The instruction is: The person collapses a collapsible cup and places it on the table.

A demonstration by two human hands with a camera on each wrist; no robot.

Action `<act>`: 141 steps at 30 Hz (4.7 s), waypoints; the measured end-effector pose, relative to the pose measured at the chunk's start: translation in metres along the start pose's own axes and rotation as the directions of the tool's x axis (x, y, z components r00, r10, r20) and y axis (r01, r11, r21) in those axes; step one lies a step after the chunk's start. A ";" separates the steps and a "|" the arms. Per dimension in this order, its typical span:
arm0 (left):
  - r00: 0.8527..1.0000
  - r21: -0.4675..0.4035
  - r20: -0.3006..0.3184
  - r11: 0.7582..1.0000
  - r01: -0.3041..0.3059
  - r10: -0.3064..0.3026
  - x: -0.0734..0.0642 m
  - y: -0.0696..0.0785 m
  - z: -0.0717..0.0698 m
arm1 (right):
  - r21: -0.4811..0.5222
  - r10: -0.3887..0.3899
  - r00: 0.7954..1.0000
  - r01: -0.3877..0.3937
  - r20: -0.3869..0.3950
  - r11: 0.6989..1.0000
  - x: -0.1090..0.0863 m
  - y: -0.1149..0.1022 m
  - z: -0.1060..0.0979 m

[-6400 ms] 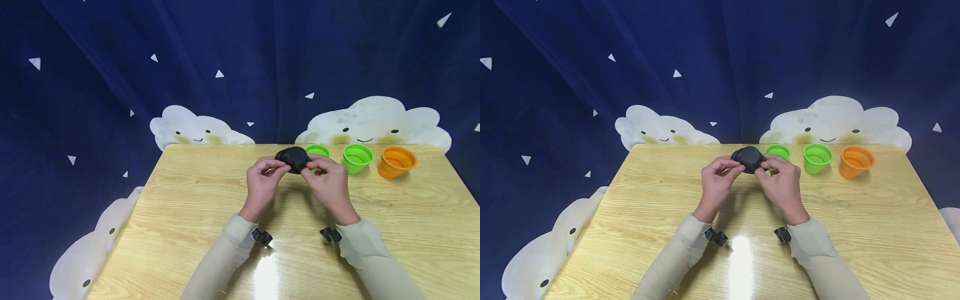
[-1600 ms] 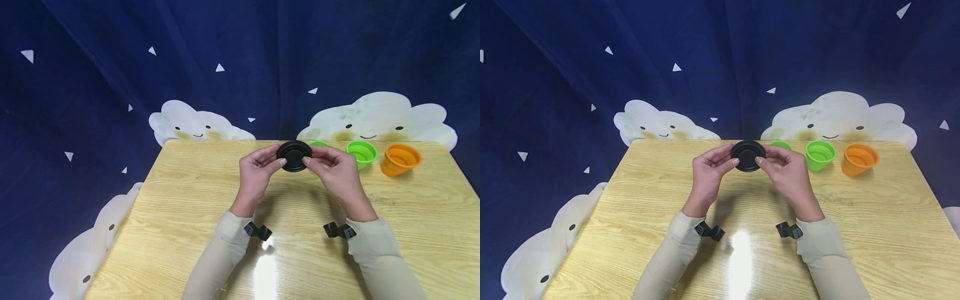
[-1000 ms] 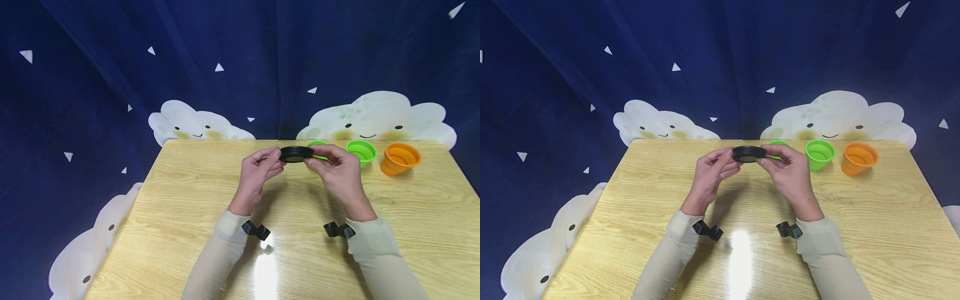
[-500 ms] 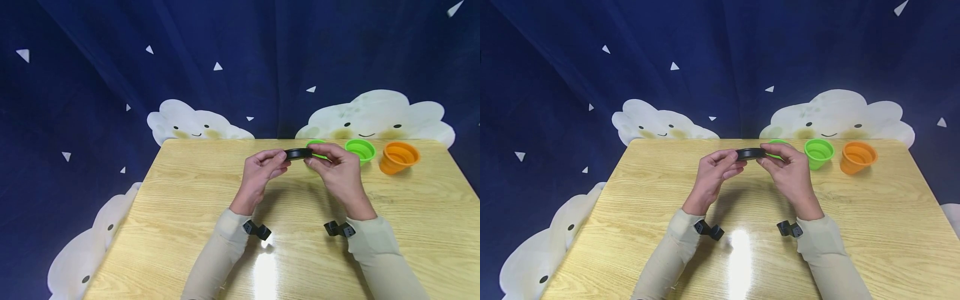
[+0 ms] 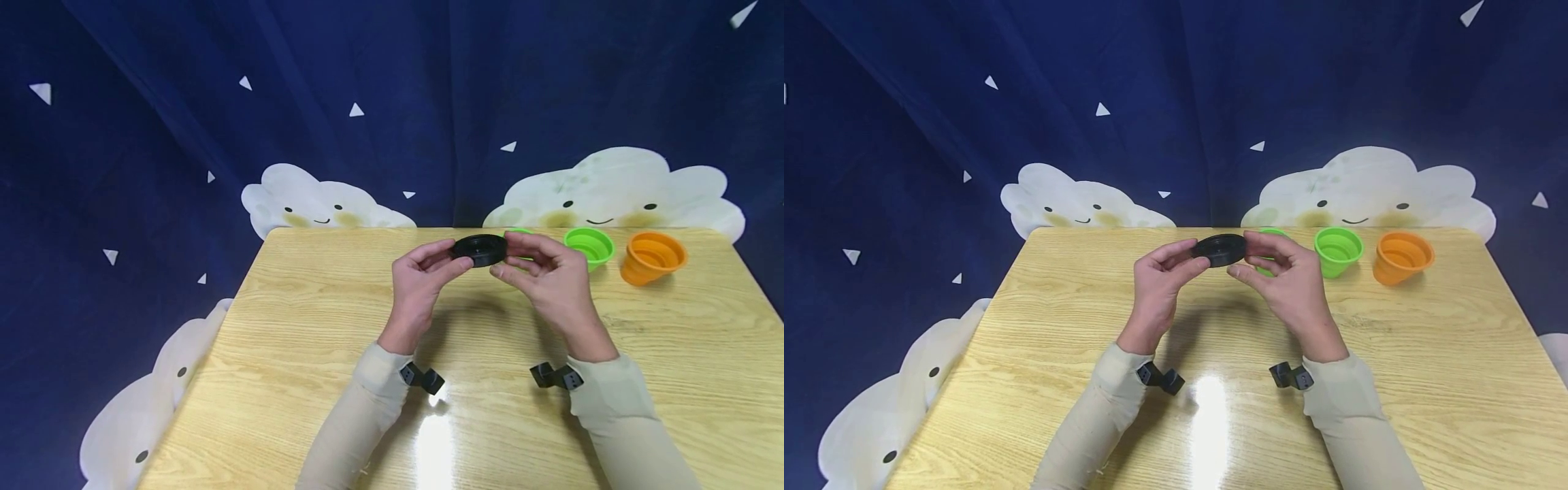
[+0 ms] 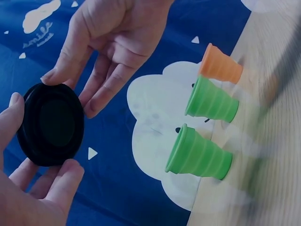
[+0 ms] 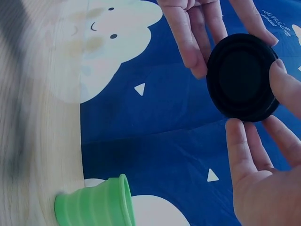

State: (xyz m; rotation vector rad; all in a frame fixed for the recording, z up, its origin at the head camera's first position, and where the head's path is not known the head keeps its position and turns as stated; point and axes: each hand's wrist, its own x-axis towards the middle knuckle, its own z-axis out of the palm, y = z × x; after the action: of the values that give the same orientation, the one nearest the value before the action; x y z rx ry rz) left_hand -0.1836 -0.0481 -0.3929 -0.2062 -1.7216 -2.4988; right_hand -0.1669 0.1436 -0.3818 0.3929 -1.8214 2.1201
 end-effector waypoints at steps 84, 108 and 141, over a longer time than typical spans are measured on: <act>0.990 0.864 0.094 0.503 -0.028 -0.106 0.063 -0.085 -0.032 | -0.916 0.199 0.949 0.157 0.243 0.370 0.021 0.109 0.024; 0.986 0.921 0.096 0.389 -0.037 -0.133 0.071 -0.097 -0.034 | -0.940 0.341 0.921 0.068 0.188 0.335 0.028 0.119 0.025; 0.984 0.674 0.135 0.738 -0.008 -0.113 0.061 -0.089 0.037 | -0.836 0.204 0.978 -0.081 0.038 0.543 0.004 0.063 -0.063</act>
State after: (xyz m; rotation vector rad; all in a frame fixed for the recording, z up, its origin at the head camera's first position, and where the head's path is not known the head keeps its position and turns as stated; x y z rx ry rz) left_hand -0.2561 0.0181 -0.4520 -0.3063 -2.5978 -1.7396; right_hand -0.1967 0.1971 -0.4459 0.1244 -2.7423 1.0438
